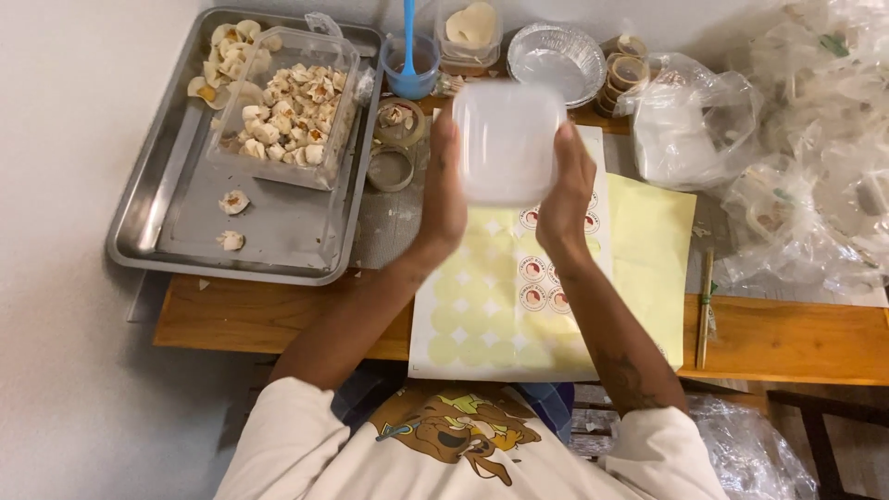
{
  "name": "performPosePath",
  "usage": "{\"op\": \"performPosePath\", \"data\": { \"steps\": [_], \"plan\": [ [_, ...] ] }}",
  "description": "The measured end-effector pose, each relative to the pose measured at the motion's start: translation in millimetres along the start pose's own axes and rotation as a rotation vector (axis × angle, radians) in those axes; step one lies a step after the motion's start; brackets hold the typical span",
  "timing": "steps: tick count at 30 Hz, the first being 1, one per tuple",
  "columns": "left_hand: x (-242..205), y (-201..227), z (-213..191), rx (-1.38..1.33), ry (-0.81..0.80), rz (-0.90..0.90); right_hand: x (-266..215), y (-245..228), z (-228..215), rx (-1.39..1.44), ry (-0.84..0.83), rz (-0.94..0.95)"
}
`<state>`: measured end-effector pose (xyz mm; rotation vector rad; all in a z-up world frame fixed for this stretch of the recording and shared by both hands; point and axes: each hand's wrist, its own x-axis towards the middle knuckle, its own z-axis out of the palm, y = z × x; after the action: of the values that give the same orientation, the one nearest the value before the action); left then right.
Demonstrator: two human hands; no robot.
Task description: The person organizes a sheet of round labels, places items into a small plastic container, and then places the container and a bundle of green sticks into a clear plastic bag.
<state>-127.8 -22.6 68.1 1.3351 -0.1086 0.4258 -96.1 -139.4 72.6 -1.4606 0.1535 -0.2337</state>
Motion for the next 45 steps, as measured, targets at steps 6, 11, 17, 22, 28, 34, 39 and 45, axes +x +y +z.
{"op": "performPosePath", "data": {
  "steps": [6,11,17,22,28,34,39,45],
  "plan": [
    [-58.2,-51.6,-19.9,0.117,0.15,-0.083,-49.6,26.8,-8.9,-0.16,-0.041,0.147],
    [-66.9,-66.1,-19.4,0.138,0.154,-0.224,-50.5,85.2,-24.6,-0.177,-0.003,0.111],
    [-74.7,-127.0,-43.2,0.227,0.122,-0.28,-46.4,99.2,-35.1,-0.343,-0.082,0.062],
    [-69.8,-112.6,-45.4,0.326,0.096,-0.219,-42.8,112.3,-36.6,-0.393,-0.135,-0.045],
    [-62.4,-83.8,-45.1,0.276,0.038,-0.307,-49.5,72.9,-25.6,-0.279,-0.137,0.028],
    [-25.0,-60.3,-51.7,0.257,0.066,-0.413,-14.4,42.5,-39.8,-0.285,-0.214,0.072],
    [51.3,-74.9,-55.9,0.783,0.017,-0.024,59.7,32.8,-42.6,-0.6,-0.235,-0.209],
    [107.4,-105.2,-42.7,1.146,-0.023,-0.135,139.8,92.5,-26.2,-0.868,-0.294,-0.363]
  ]
}}
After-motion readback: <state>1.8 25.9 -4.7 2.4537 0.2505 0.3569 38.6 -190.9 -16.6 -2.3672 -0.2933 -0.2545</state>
